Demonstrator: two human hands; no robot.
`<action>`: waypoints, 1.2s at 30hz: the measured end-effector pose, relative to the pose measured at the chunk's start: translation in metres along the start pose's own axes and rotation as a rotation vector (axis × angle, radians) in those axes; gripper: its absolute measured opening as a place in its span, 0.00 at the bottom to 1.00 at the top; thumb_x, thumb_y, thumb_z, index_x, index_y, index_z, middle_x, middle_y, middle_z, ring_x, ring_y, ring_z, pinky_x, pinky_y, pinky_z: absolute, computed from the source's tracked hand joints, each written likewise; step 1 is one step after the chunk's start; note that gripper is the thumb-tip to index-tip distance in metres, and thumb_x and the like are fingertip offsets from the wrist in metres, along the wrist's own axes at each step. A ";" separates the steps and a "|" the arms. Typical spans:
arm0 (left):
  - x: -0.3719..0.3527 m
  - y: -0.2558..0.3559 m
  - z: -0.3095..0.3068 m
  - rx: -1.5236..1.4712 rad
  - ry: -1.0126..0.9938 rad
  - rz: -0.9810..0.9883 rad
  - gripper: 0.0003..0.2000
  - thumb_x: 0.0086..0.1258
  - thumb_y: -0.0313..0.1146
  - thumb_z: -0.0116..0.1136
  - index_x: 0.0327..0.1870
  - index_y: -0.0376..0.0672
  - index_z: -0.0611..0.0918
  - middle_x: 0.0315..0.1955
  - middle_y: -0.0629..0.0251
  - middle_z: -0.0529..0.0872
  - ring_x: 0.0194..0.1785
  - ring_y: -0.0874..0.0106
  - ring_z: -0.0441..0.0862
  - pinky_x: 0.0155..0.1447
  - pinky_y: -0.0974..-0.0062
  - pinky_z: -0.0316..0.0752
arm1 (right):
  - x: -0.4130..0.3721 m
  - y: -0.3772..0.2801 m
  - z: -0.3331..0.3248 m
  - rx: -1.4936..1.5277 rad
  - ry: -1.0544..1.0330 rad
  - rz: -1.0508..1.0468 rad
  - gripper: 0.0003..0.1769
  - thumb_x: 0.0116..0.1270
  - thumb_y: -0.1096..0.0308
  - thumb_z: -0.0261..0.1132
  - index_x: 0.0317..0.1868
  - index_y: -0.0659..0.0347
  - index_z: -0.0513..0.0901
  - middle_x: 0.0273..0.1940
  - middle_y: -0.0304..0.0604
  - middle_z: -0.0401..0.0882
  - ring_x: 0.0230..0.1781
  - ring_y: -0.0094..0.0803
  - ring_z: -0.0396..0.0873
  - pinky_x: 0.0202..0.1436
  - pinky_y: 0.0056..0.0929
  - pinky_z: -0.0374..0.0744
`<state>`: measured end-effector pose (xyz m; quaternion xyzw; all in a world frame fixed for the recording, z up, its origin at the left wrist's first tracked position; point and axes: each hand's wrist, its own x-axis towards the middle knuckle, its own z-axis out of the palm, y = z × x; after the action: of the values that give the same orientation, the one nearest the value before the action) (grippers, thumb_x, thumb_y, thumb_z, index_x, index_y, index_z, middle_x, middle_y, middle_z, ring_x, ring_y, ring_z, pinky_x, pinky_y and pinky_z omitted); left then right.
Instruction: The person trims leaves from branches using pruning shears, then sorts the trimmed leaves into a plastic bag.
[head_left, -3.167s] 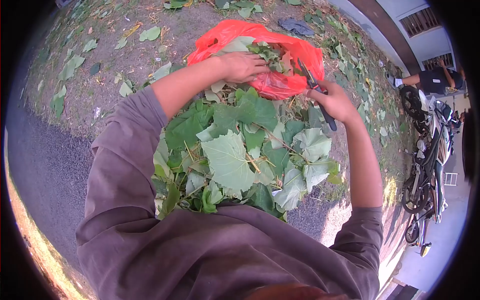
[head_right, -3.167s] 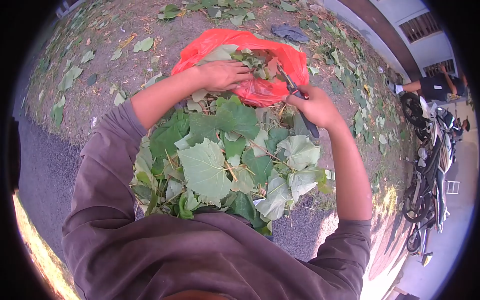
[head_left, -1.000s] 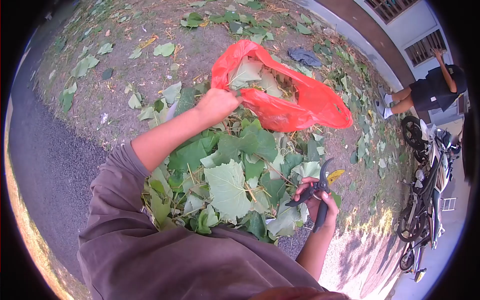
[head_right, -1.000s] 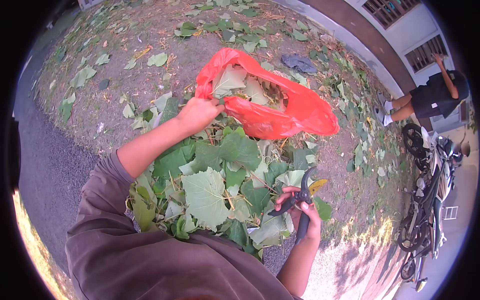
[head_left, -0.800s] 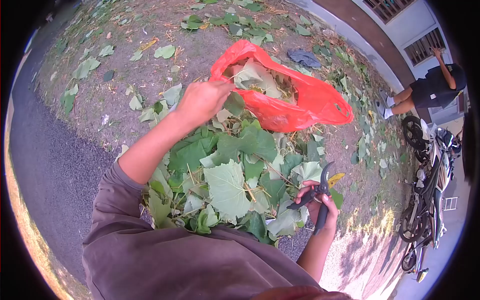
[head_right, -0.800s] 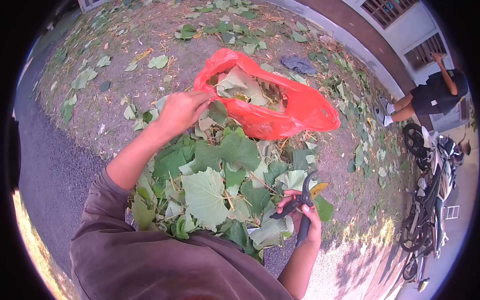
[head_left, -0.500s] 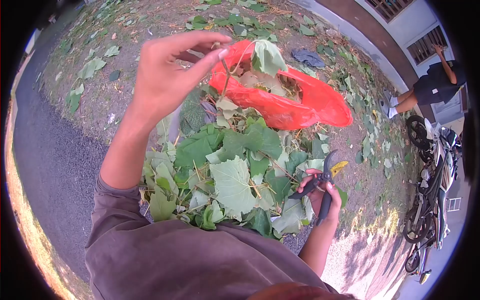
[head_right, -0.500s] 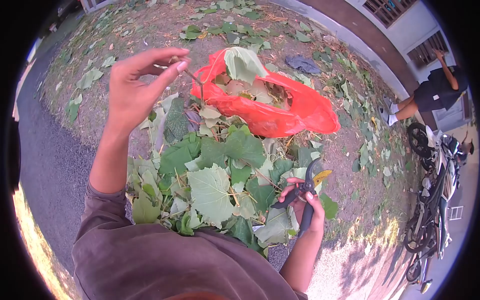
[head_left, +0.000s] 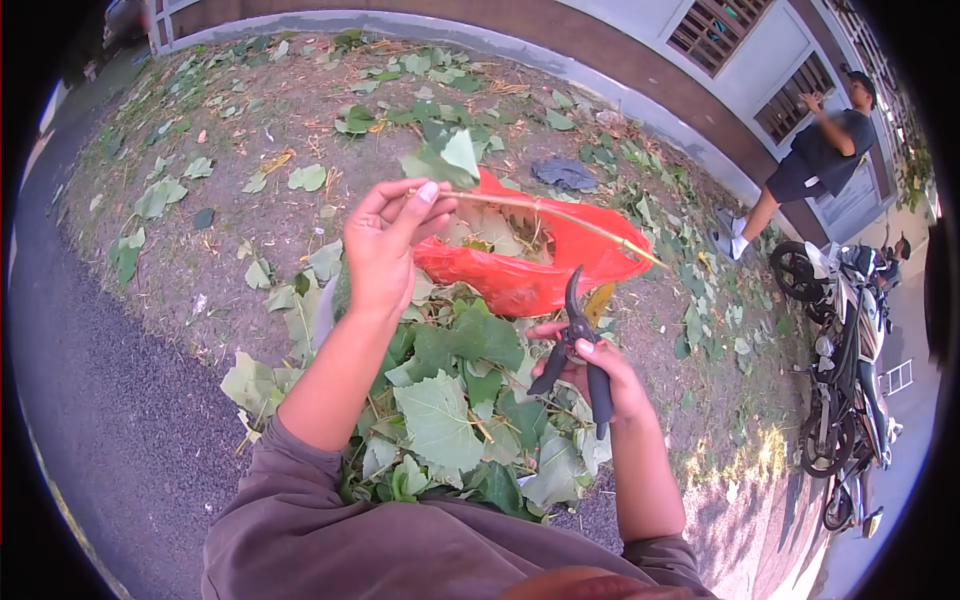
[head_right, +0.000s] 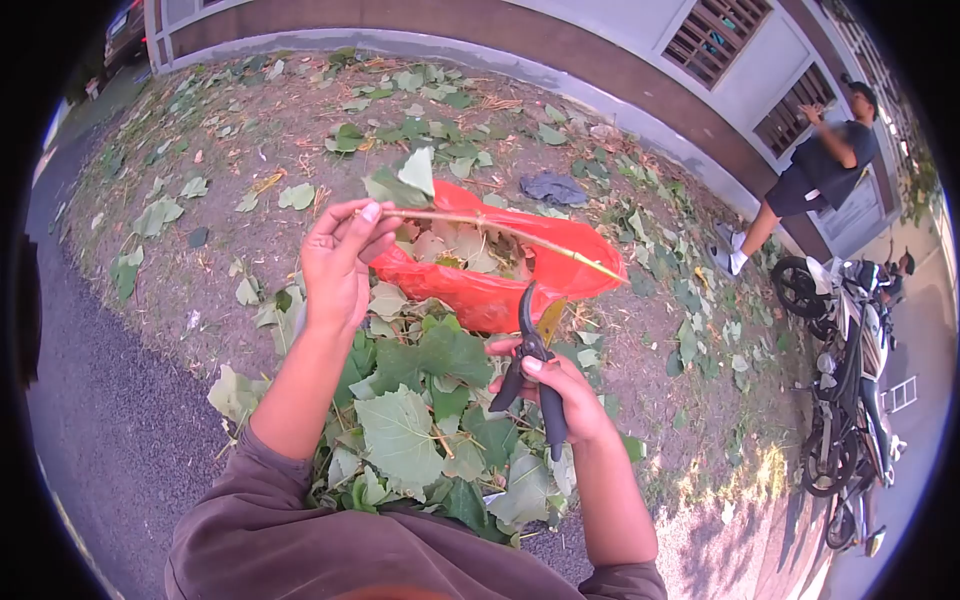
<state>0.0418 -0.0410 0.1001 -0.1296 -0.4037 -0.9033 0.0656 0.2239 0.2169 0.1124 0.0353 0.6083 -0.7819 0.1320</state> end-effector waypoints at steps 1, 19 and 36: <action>-0.004 -0.012 -0.004 -0.022 0.042 -0.035 0.08 0.80 0.27 0.67 0.55 0.36 0.85 0.50 0.51 0.94 0.50 0.66 0.95 0.53 0.72 0.91 | 0.005 -0.008 0.000 -0.027 0.010 -0.012 0.35 0.80 0.52 0.63 0.75 0.71 0.74 0.68 0.52 0.81 0.56 0.40 0.88 0.63 0.41 0.84; 0.005 -0.079 -0.083 0.003 -0.111 0.046 0.14 0.81 0.35 0.68 0.58 0.36 0.84 0.54 0.51 0.92 0.60 0.64 0.90 0.67 0.63 0.85 | 0.162 0.031 0.024 0.784 -0.371 -0.321 0.31 0.79 0.44 0.56 0.66 0.63 0.80 0.83 0.51 0.66 0.58 0.51 0.84 0.71 0.54 0.80; 0.050 -0.053 -0.011 0.780 -0.133 -0.068 0.19 0.89 0.44 0.56 0.45 0.37 0.90 0.22 0.78 0.76 0.25 0.87 0.64 0.29 0.80 0.57 | 0.174 0.105 -0.014 0.860 -0.280 -0.272 0.40 0.85 0.38 0.50 0.82 0.60 0.67 0.69 0.58 0.81 0.67 0.52 0.83 0.78 0.59 0.74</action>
<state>-0.0200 -0.0146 0.0698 -0.1397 -0.7238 -0.6736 0.0537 0.0813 0.1784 -0.0272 -0.0993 0.2048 -0.9702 0.0826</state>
